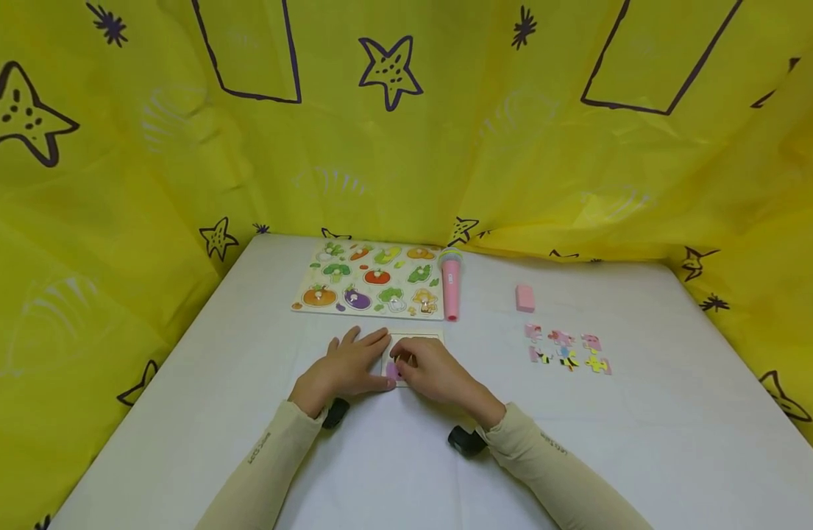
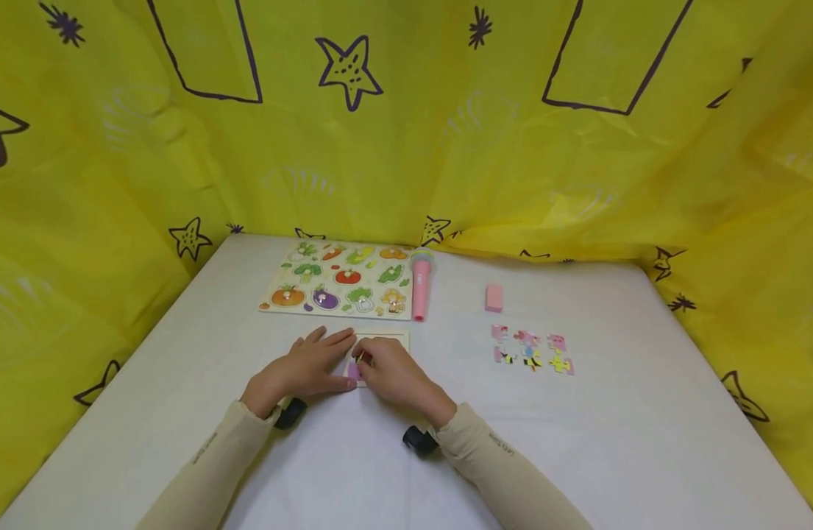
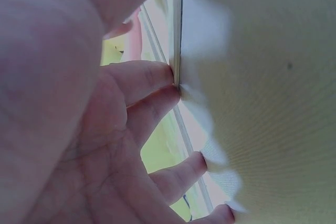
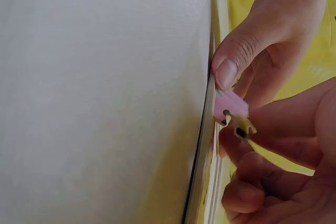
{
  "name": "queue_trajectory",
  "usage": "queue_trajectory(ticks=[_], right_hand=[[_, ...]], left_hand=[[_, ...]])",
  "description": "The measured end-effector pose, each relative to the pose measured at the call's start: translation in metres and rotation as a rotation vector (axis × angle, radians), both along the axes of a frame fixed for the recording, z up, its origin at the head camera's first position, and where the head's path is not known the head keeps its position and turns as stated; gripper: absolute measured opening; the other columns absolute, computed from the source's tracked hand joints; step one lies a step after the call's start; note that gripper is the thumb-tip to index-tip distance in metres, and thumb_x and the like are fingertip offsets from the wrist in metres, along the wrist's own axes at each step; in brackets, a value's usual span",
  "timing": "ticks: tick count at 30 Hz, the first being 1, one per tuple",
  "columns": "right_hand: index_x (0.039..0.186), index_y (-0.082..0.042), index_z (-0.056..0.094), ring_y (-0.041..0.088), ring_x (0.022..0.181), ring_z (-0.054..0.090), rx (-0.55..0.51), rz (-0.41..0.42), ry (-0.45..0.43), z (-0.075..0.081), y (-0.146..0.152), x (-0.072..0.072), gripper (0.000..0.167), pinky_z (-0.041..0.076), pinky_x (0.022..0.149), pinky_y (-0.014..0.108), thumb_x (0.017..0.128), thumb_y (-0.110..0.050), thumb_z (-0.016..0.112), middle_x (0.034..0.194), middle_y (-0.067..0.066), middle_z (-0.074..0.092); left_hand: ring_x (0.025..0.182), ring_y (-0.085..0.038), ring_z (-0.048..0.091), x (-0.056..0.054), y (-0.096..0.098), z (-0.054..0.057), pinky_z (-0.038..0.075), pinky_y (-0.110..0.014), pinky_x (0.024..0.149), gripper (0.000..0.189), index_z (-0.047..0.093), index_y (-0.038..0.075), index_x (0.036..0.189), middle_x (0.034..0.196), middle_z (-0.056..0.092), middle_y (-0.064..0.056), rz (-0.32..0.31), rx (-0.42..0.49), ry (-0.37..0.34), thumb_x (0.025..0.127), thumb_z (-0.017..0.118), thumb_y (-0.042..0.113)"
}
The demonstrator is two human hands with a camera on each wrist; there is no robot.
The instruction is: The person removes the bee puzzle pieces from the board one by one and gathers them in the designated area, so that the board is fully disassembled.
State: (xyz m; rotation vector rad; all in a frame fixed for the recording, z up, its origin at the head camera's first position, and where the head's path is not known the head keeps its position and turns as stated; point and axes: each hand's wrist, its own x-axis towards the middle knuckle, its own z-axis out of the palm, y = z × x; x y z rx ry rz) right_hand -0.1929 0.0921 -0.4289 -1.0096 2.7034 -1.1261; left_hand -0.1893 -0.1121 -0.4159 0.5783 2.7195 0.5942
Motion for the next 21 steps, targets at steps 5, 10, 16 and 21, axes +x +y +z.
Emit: queue_trajectory(ticks=[5,10,16,21], right_hand=[[0.108,0.001,0.076,0.013,0.081,0.058,-0.014,-0.008,0.013,0.0025,-0.0012,0.0020,0.016,0.051,0.075,0.030,0.096,0.005,0.065,0.090,-0.001,0.069],[0.110,0.002,0.075,0.016,0.085,0.059,-0.031,0.005,0.006,0.0025,-0.0025,0.0027,0.020,0.052,0.079,0.031,0.095,0.009,0.064,0.092,0.001,0.069],[0.113,0.003,0.075,0.015,0.085,0.058,-0.065,0.017,-0.008,0.0010,-0.0027,0.0025,0.023,0.052,0.077,0.030,0.095,0.011,0.063,0.092,0.002,0.068],[0.115,0.004,0.075,0.015,0.086,0.060,-0.087,0.001,-0.023,0.0020,-0.0014,0.0029,0.023,0.055,0.080,0.031,0.096,0.011,0.064,0.096,0.005,0.071]], left_hand=[[0.159,-0.051,0.014,0.0005,0.0005,-0.0004,0.009,-0.077,0.121,0.084,0.042,0.007,0.165,0.174,0.032,-0.005,-0.007,0.014,0.000,0.098,0.079,0.040],[0.159,-0.051,0.013,0.0018,-0.0004,0.0005,0.008,-0.076,0.122,0.083,0.043,0.008,0.165,0.174,0.032,-0.005,-0.002,0.020,-0.003,0.098,0.080,0.039],[0.159,-0.051,0.013,0.0015,-0.0011,0.0000,0.009,-0.076,0.122,0.083,0.043,0.008,0.165,0.174,0.033,-0.005,-0.005,0.021,0.000,0.097,0.080,0.039],[0.160,-0.050,0.013,0.0009,-0.0011,-0.0014,0.009,-0.075,0.123,0.084,0.042,0.008,0.165,0.174,0.032,-0.004,0.000,0.014,-0.002,0.097,0.080,0.040]])
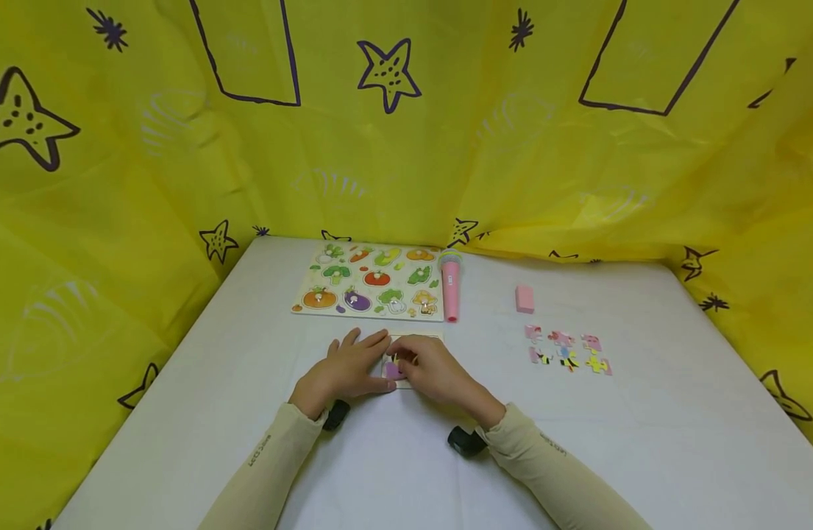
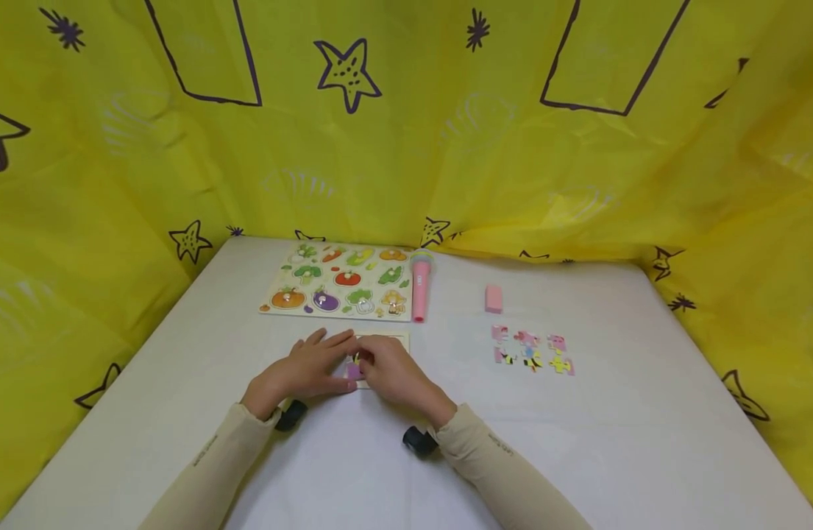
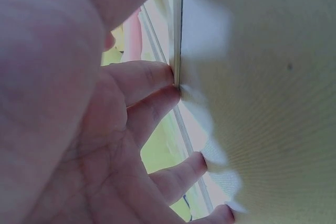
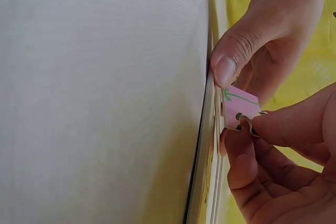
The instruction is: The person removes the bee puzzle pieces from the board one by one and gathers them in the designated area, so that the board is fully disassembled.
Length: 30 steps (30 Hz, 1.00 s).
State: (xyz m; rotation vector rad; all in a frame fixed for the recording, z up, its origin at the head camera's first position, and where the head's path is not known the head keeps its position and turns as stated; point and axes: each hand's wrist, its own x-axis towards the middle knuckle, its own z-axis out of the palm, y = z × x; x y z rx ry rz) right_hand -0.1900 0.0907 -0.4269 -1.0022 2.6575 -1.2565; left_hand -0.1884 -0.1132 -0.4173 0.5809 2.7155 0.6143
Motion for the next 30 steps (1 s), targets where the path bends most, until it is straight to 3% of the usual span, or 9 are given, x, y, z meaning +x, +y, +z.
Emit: queue_trajectory(ticks=[18,30], right_hand=[[0.106,-0.002,0.068,0.017,0.090,0.066,-0.077,-0.157,-0.065,0.001,0.033,0.001,0.012,0.058,0.085,0.035,0.096,0.006,0.067,0.099,0.007,0.071],[0.104,-0.001,0.068,0.019,0.090,0.064,-0.132,-0.234,-0.094,0.001,0.070,0.006,0.010,0.056,0.081,0.030,0.096,0.004,0.071,0.096,0.007,0.070]], left_hand=[[0.159,-0.050,0.016,0.000,0.002,0.001,0.012,-0.074,0.123,0.086,0.042,0.008,0.166,0.174,0.032,-0.004,0.013,-0.042,0.003,0.097,0.080,0.042],[0.160,-0.048,0.013,0.001,0.003,-0.001,0.009,-0.072,0.124,0.087,0.041,0.010,0.166,0.175,0.031,-0.003,0.031,-0.027,-0.019,0.096,0.081,0.041]])
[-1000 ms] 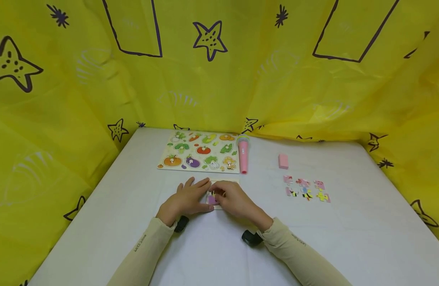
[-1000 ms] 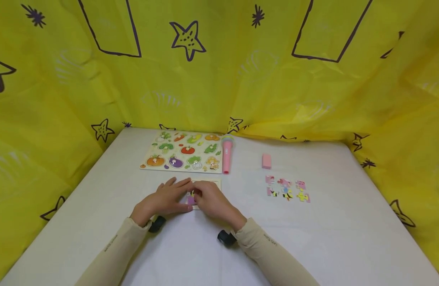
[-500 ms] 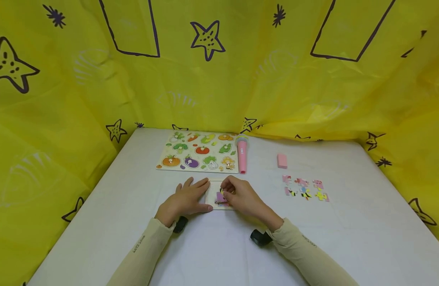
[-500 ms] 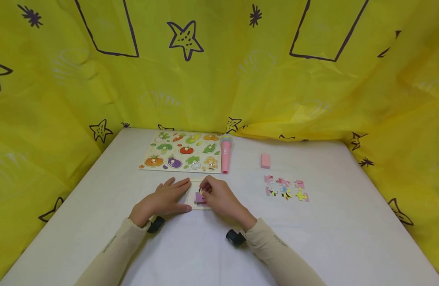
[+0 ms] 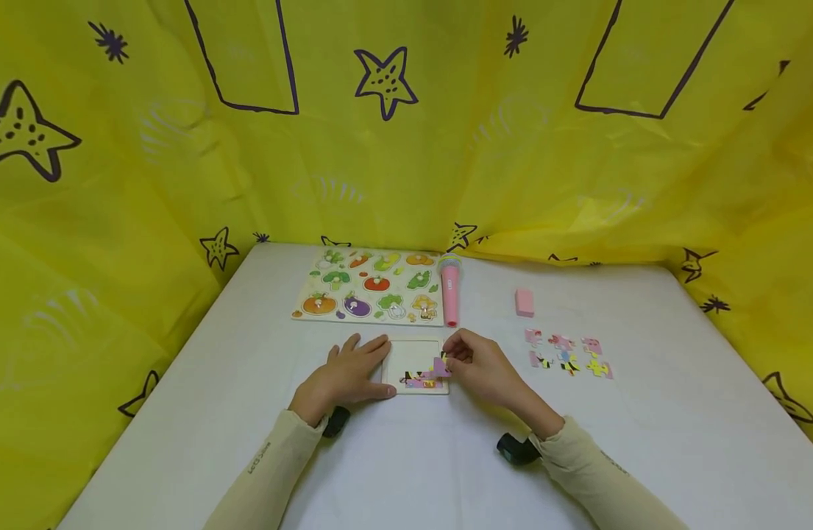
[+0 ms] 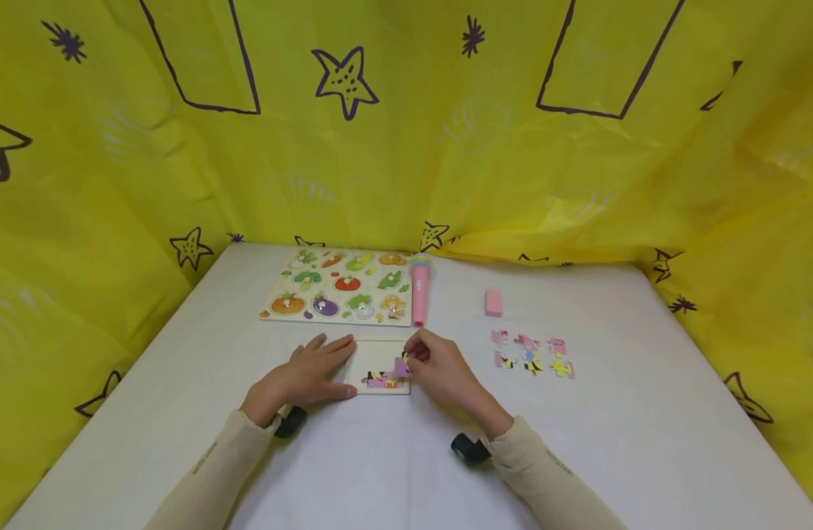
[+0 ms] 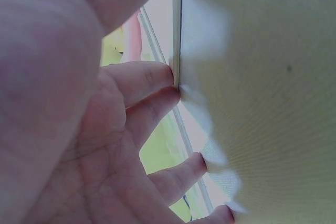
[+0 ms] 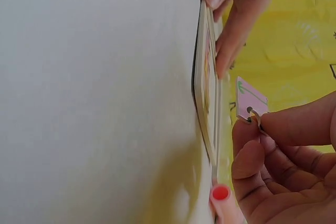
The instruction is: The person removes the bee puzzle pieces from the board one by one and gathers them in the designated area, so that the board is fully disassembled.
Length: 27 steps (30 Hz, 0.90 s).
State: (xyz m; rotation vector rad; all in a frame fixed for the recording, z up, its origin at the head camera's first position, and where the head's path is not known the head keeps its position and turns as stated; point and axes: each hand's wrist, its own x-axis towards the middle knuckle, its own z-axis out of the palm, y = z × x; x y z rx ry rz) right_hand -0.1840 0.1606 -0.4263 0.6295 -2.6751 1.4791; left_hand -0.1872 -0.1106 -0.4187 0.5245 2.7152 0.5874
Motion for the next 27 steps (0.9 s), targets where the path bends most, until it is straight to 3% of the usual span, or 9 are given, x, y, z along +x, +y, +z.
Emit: queue_trajectory(ticks=[16,27], right_hand=[[0.106,0.001,0.068,0.022,0.092,0.066,0.017,-0.099,0.001,0.001,0.054,0.000,0.011,0.056,0.081,0.025,0.096,0.006,0.070,0.099,0.010,0.070],[0.108,0.002,0.069,0.024,0.092,0.067,0.044,-0.185,0.006,0.007,0.093,0.005,0.012,0.055,0.080,0.021,0.096,0.007,0.071,0.101,0.008,0.071]], left_hand=[[0.160,-0.048,0.014,0.001,0.002,0.003,0.009,-0.072,0.124,0.086,0.041,0.009,0.166,0.175,0.031,-0.004,0.009,0.002,-0.009,0.096,0.082,0.039],[0.160,-0.048,0.012,-0.001,0.002,-0.001,0.007,-0.072,0.124,0.087,0.040,0.010,0.167,0.175,0.029,-0.004,0.007,-0.012,-0.012,0.096,0.081,0.040]])
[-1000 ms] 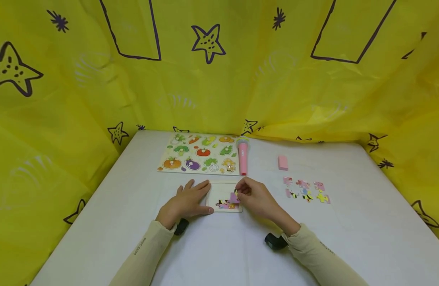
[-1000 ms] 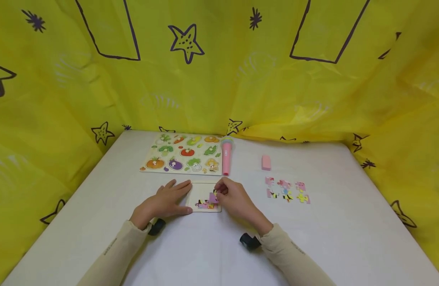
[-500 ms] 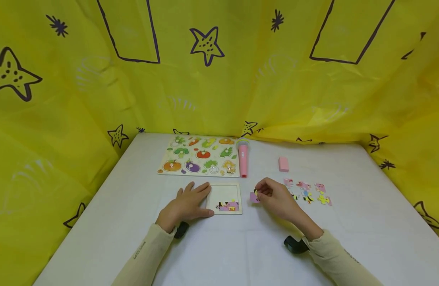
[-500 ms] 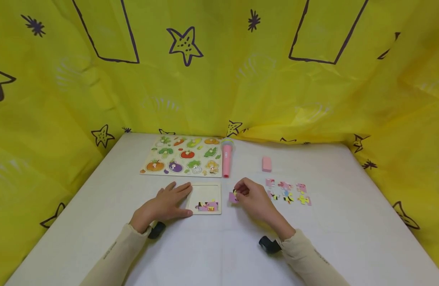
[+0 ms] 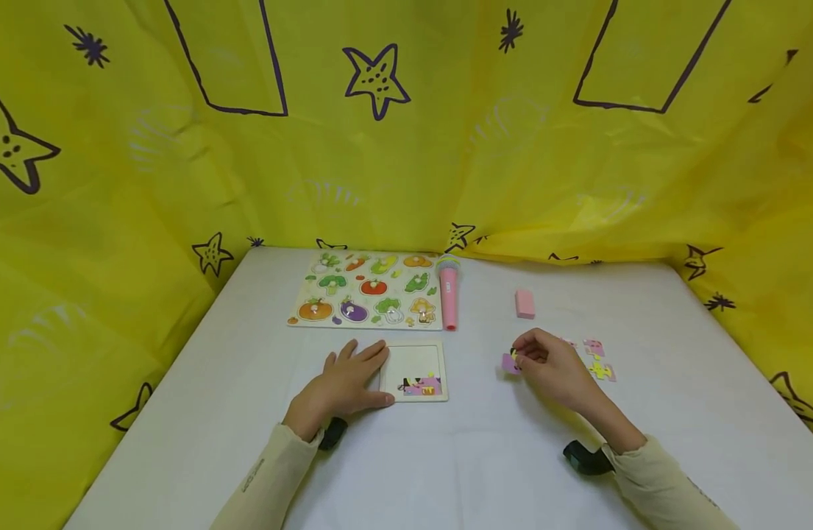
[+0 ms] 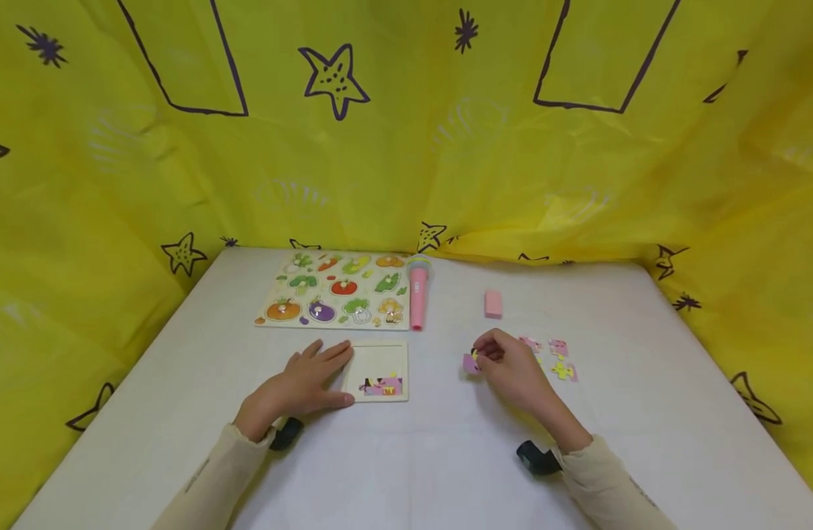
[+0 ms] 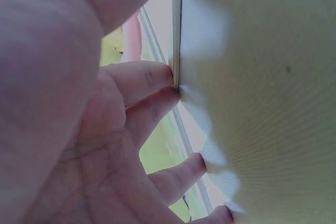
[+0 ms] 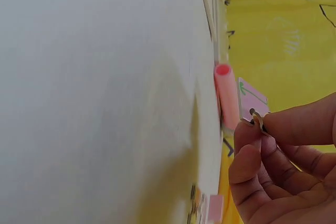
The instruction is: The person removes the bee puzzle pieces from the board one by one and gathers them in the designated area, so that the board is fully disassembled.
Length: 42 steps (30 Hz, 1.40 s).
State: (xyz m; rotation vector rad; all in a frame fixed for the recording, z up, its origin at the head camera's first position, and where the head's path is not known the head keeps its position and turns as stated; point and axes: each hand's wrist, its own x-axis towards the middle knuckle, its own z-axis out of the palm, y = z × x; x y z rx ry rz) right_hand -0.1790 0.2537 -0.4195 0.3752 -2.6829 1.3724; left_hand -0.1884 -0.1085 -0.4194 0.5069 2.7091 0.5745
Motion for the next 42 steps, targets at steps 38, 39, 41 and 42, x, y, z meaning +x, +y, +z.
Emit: queue_trajectory(ticks=[38,39,41,42], right_hand=[[0.097,-0.009,0.073,0.009,0.073,0.061,0.159,-0.055,-0.153,-0.023,0.052,0.012,0.009,0.052,0.064,0.024,0.096,-0.002,0.078,0.084,-0.003,0.067],[0.096,-0.010,0.073,0.008,0.074,0.060,0.174,-0.057,-0.135,-0.023,0.052,0.012,0.010,0.052,0.065,0.024,0.096,-0.001,0.078,0.083,-0.004,0.067],[0.095,-0.012,0.072,0.007,0.074,0.058,0.205,-0.070,-0.104,-0.024,0.053,0.012,0.014,0.051,0.064,0.023,0.095,0.001,0.078,0.082,-0.005,0.066],[0.095,-0.012,0.072,0.007,0.073,0.057,0.220,-0.076,-0.095,-0.024,0.053,0.012,0.014,0.050,0.064,0.023,0.095,0.001,0.078,0.082,-0.005,0.065]], left_hand=[[0.158,-0.055,0.012,0.004,-0.015,-0.005,0.007,-0.079,0.119,0.086,0.040,0.003,0.165,0.173,0.033,-0.009,-0.041,0.087,0.043,0.097,0.081,0.037],[0.158,-0.055,0.012,0.004,-0.014,-0.006,0.008,-0.079,0.119,0.086,0.041,0.003,0.164,0.173,0.033,-0.010,-0.042,0.093,0.050,0.097,0.081,0.037],[0.158,-0.054,0.013,0.003,-0.010,-0.009,0.008,-0.079,0.120,0.086,0.041,0.003,0.164,0.173,0.034,-0.009,-0.035,0.101,0.061,0.096,0.082,0.036],[0.158,-0.053,0.013,0.003,-0.008,-0.011,0.008,-0.079,0.120,0.086,0.042,0.003,0.164,0.173,0.034,-0.009,-0.029,0.102,0.064,0.096,0.082,0.036]])
